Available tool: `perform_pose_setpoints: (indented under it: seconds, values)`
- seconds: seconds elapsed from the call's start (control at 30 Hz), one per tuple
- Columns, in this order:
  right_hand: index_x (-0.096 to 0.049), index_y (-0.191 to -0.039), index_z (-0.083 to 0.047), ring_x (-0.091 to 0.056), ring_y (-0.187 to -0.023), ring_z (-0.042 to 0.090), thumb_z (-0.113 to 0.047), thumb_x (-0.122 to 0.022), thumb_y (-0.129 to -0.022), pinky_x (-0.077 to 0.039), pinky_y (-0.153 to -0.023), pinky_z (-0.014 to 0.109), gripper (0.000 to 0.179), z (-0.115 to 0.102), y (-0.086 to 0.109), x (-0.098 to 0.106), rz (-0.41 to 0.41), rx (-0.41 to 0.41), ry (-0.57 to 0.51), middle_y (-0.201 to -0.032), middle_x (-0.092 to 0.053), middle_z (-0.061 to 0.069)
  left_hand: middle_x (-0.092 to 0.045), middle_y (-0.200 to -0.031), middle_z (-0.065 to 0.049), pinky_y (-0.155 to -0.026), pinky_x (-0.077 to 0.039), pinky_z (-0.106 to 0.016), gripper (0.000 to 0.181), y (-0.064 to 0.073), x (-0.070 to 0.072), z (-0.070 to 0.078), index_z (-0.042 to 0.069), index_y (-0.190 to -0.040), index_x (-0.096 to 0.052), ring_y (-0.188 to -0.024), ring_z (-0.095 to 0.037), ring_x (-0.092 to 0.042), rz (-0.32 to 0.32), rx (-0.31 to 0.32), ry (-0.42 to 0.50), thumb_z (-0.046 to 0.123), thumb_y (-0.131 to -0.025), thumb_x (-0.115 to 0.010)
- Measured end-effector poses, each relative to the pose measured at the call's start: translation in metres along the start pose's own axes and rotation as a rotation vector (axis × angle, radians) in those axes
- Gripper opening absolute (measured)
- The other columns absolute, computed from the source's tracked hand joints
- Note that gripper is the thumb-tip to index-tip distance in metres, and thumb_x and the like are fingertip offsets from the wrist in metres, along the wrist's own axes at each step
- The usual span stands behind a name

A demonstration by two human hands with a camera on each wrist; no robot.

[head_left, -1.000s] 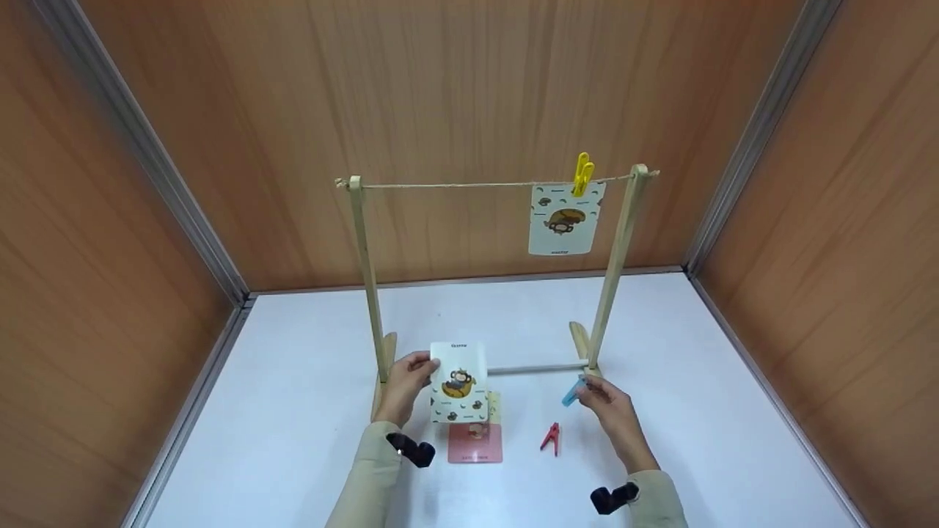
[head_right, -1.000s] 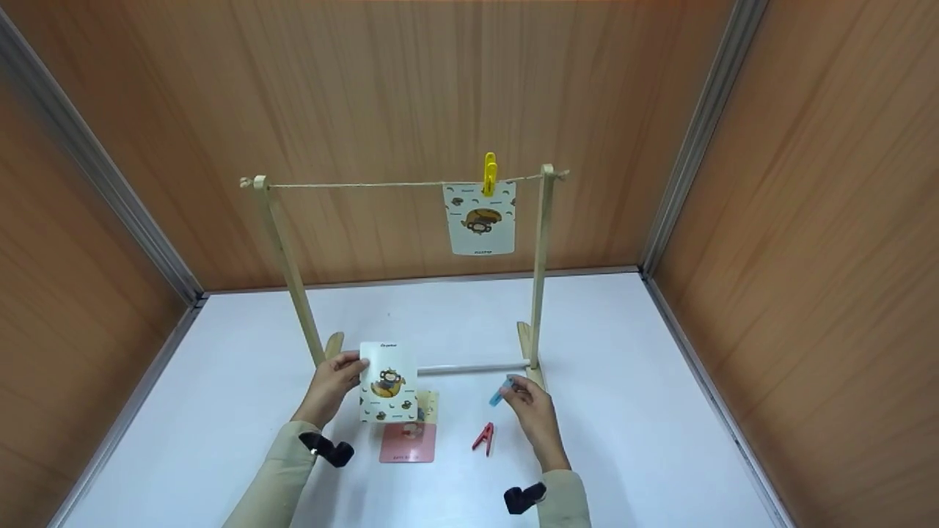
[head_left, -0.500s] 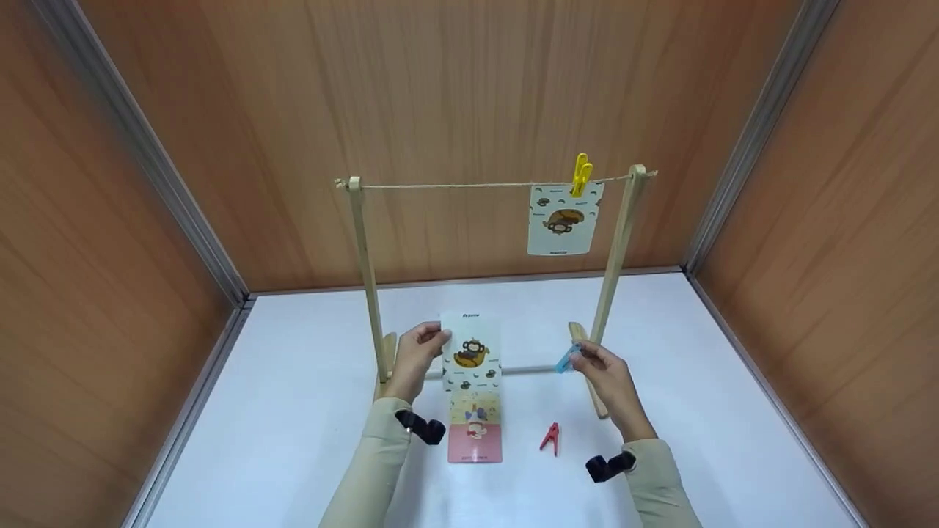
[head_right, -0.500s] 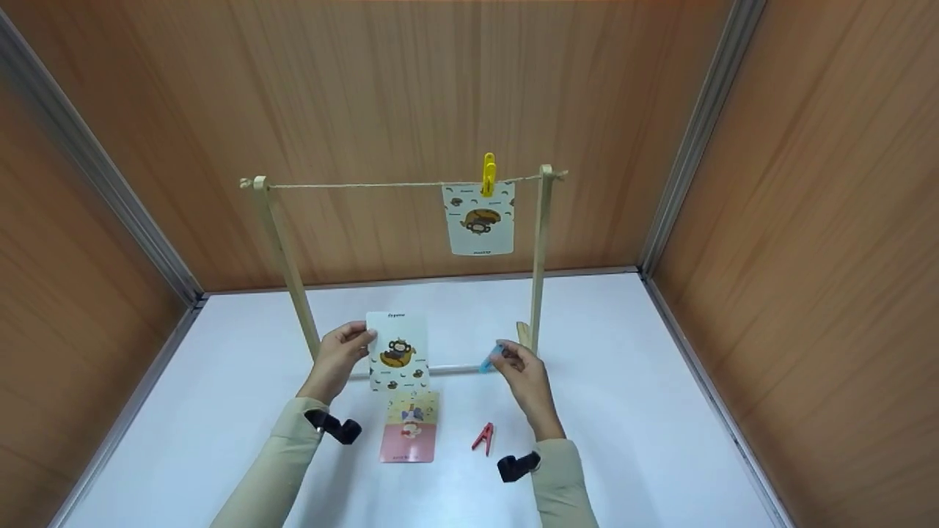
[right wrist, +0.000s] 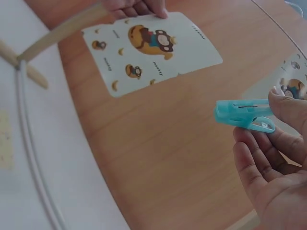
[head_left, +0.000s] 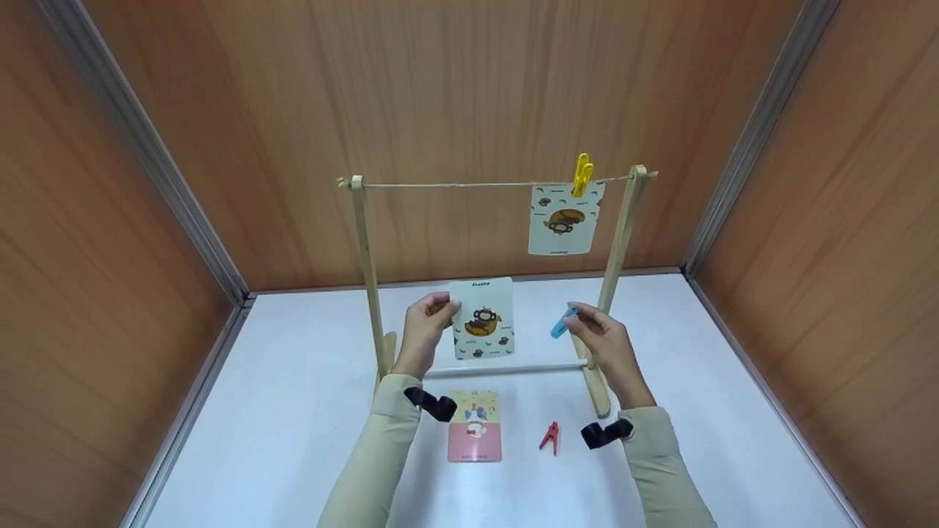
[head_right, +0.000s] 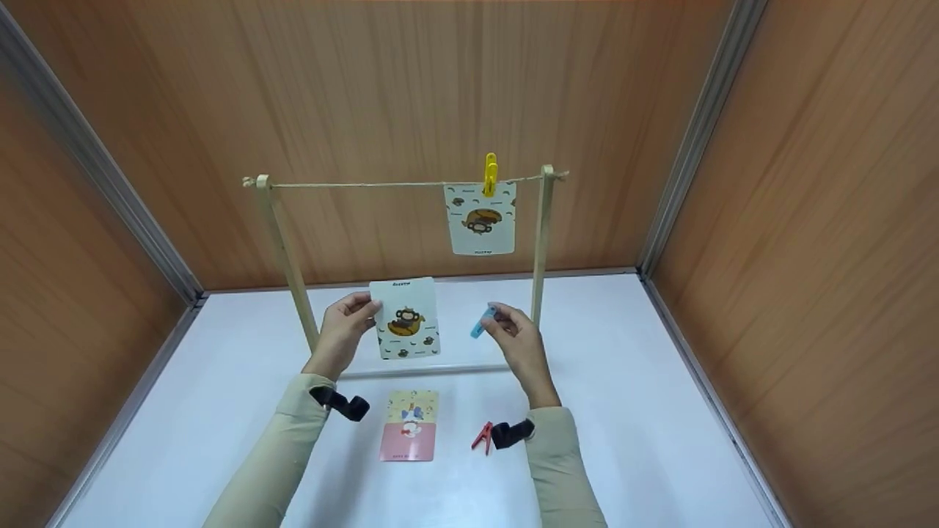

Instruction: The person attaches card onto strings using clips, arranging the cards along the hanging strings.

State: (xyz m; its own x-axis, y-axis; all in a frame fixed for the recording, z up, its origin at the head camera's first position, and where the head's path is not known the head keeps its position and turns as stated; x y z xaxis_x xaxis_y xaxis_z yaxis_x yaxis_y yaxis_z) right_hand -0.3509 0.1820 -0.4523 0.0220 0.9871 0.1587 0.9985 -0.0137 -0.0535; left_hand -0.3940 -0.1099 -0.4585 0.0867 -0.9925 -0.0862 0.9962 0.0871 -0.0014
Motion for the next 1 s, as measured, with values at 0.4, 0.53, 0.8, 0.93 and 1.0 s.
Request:
perform_pose_setpoints:
  seconds: [0.4, 0.53, 0.8, 0.93, 1.0]
  values:
    - [-0.054, -0.134, -0.008, -0.057, -0.115, 0.008, -0.031, -0.066, -0.091, -0.043, -0.102, 0.024, 0.051, -0.042, -0.014, -0.003, -0.01, 0.081, -0.012, -0.129, -0.057, 0.011, -0.068, -0.107, -0.009, -0.09, -0.052, -0.034, 0.022, -0.007, -0.014, 0.032, 0.005, -0.112, -0.066, -0.098, -0.018, -0.064, -0.027, -0.035, 0.006, 0.014, -0.091, -0.065]
    - [-0.054, -0.134, -0.009, -0.056, -0.118, 0.013, -0.031, -0.065, -0.091, -0.041, -0.107, 0.031, 0.049, -0.057, -0.018, -0.008, -0.014, 0.105, -0.008, -0.129, -0.057, 0.011, -0.068, -0.108, -0.009, -0.092, -0.051, -0.036, 0.025, -0.005, -0.018, 0.044, 0.003, -0.115, -0.065, -0.098, -0.018, -0.064, -0.056, -0.037, 0.01, 0.014, -0.092, -0.064]
    - [-0.054, -0.135, -0.011, -0.053, -0.118, 0.018, -0.034, -0.066, -0.09, -0.042, -0.105, 0.033, 0.052, -0.08, -0.025, -0.012, -0.006, 0.114, 0.029, -0.129, -0.055, 0.007, -0.068, -0.108, -0.009, -0.095, -0.05, -0.037, 0.024, -0.011, -0.02, 0.051, 0.005, -0.113, -0.066, -0.1, -0.02, -0.064, -0.058, -0.057, 0.017, 0.017, -0.092, -0.065]
    - [-0.054, -0.135, -0.009, -0.054, -0.113, 0.016, -0.032, -0.065, -0.091, -0.044, -0.103, 0.03, 0.051, -0.088, -0.03, -0.014, -0.01, 0.113, 0.02, -0.126, -0.056, 0.008, -0.068, -0.108, -0.01, -0.094, -0.05, -0.037, 0.022, -0.012, -0.02, 0.057, 0.006, -0.112, -0.066, -0.1, -0.021, -0.064, -0.049, -0.065, 0.008, 0.016, -0.092, -0.064]
    - [-0.053, -0.136, -0.009, -0.055, -0.112, 0.014, -0.032, -0.064, -0.092, -0.044, -0.102, 0.027, 0.051, -0.091, -0.033, -0.014, -0.009, 0.108, 0.013, -0.125, -0.056, 0.008, -0.068, -0.108, -0.01, -0.093, -0.05, -0.037, 0.022, -0.013, -0.02, 0.06, 0.007, -0.112, -0.066, -0.1, -0.021, -0.064, -0.044, -0.067, 0.003, 0.017, -0.092, -0.064]
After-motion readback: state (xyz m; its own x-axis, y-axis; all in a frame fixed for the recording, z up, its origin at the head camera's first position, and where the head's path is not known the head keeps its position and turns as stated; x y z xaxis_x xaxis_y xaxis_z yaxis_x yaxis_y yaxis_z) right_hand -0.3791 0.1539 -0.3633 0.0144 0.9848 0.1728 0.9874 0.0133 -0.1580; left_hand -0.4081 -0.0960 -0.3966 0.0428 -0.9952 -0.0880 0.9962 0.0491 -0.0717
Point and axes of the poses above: each hand's wrist, its own y-axis away from the middle knuckle, its own x-axis out of the back of the hand, z = x × y, the point moved 9 cm from there along -y, towards the middle knuckle
